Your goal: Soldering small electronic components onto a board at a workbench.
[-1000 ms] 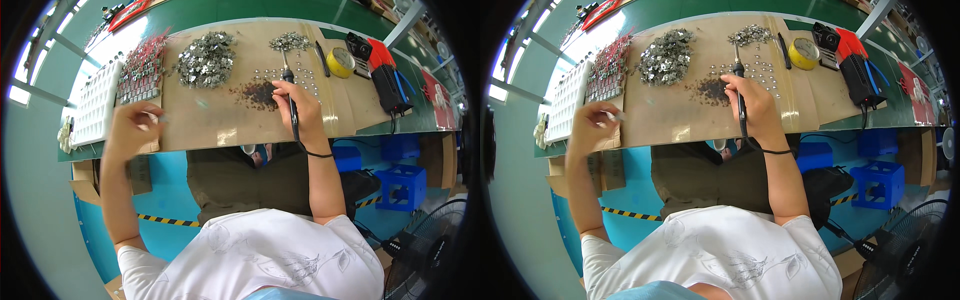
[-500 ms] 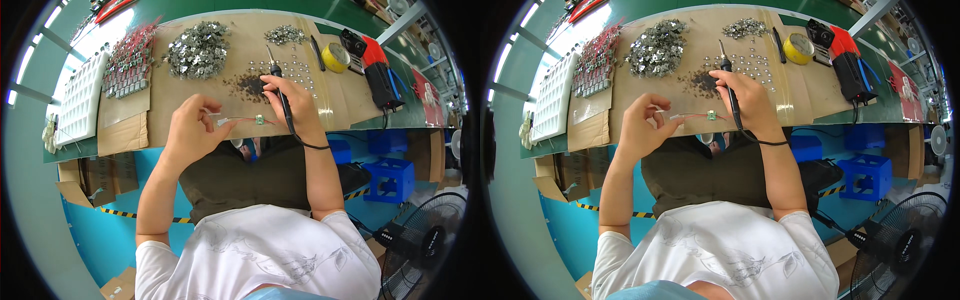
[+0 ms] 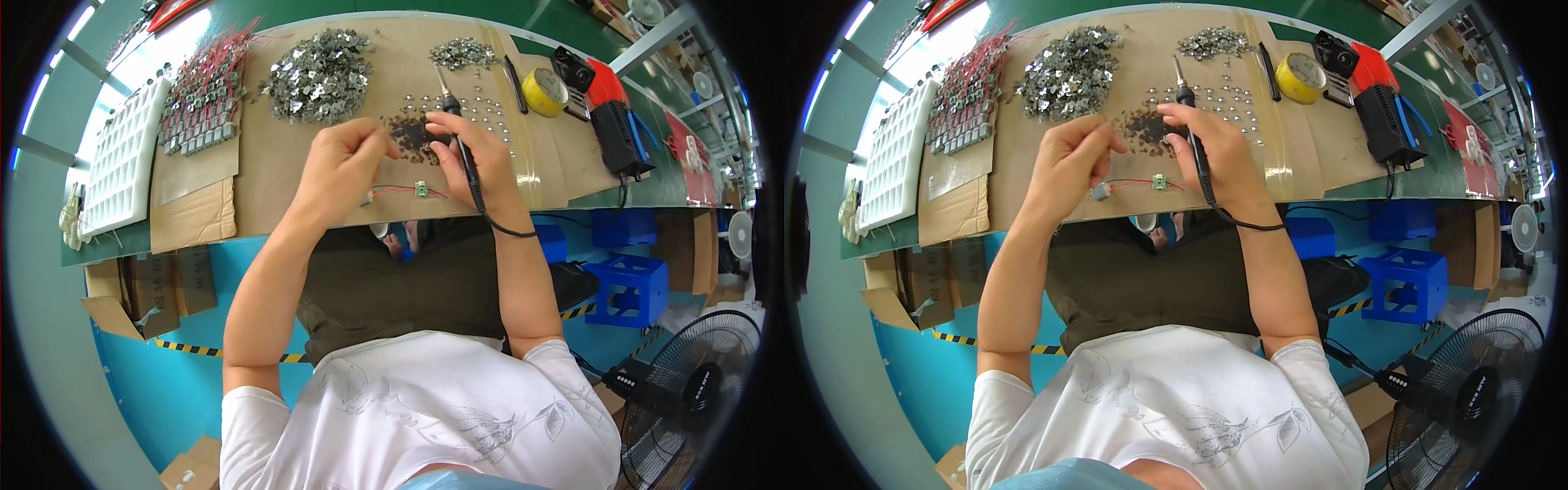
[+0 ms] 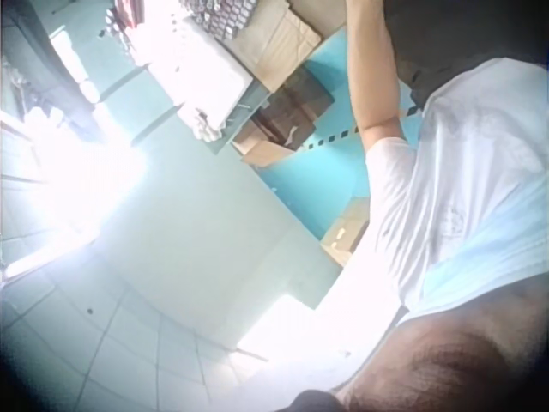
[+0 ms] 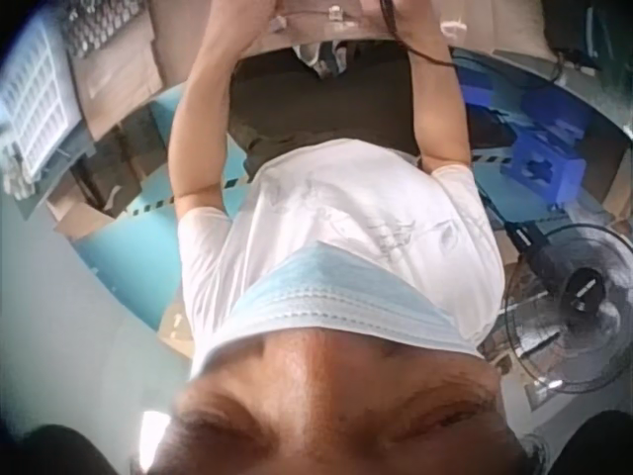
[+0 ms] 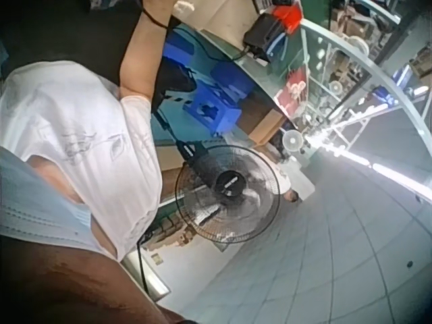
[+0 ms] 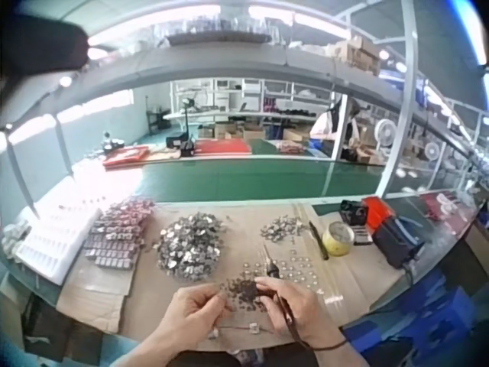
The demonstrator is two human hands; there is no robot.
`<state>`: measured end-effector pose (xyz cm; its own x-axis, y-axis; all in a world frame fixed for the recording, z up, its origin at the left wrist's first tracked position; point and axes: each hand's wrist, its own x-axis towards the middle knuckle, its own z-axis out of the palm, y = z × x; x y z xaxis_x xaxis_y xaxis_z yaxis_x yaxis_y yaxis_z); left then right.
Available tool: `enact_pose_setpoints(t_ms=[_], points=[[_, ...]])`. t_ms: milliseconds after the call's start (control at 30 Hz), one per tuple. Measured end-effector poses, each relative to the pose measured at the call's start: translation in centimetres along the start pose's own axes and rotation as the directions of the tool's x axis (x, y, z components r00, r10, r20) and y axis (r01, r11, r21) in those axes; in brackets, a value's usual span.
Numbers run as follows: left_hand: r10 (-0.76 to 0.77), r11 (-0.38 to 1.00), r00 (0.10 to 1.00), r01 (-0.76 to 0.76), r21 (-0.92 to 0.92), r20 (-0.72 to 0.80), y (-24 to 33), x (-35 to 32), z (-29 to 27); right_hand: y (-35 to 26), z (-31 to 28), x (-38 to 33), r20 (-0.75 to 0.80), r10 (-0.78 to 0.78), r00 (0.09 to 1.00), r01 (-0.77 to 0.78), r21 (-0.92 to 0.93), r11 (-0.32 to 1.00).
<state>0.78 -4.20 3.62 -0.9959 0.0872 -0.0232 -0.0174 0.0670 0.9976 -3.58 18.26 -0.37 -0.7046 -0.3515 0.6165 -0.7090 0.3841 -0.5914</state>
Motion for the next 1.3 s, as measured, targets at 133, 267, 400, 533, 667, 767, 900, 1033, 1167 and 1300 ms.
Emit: enact_pose_setpoints(t_ms=[133,267,400,533,667,767,900,1033,1167,1300], points=[[0.074,0.947,0.992,-0.102,0.305,0.101,0.8,1.1,1.9,-1.0,-0.6,-0.1,-0.053,0.007,0.999,-0.001,0.117,0.993],[0.103,0.903,0.969,-0.186,0.388,0.226,1.7,1.7,2.4,-0.1,0.1,0.1,-0.118,-0.105,0.987,0.129,0.209,0.969],[0.08,0.899,0.965,-0.178,0.4,0.25,1.7,1.7,2.3,-1.2,-0.7,0.0,-0.07,-0.024,0.997,0.037,0.201,0.979],[0.014,0.91,0.965,-0.121,0.396,0.261,2.0,2.0,2.3,-0.7,-0.8,-0.1,-0.096,-0.079,0.992,0.096,0.188,0.977],[0.075,0.92,0.969,-0.157,0.36,0.234,1.1,3.3,1.3,-0.1,-1.1,-0.7,-0.082,0.03,0.996,-0.011,0.223,0.975],[0.061,0.951,0.975,-0.122,0.285,0.216,0.3,4.4,0.2,-0.6,-1.4,-0.8,-0.04,0.03,0.999,-0.025,0.132,0.991],[-0.029,0.985,0.991,0.006,0.174,0.13,-0.1,4.9,-0.7,-1.3,-1.4,-2.2,-0.101,0.283,0.954,-0.242,0.3,0.923],[-0.111,0.967,0.993,0.097,0.234,0.048,-1.2,4.8,-0.6,0.3,-1.7,-3.9,-0.142,0.229,0.963,-0.167,0.352,0.921],[-0.049,0.956,0.997,0.029,0.292,0.062,-1.6,4.4,-0.1,-0.1,-1.5,-4.3,-0.209,0.278,0.938,-0.137,0.513,0.847],[0.002,0.945,0.998,-0.024,0.325,0.067,-2.2,4.5,0.2,-0.1,-2.0,-4.5,-0.184,0.268,0.946,-0.181,0.386,0.905]])
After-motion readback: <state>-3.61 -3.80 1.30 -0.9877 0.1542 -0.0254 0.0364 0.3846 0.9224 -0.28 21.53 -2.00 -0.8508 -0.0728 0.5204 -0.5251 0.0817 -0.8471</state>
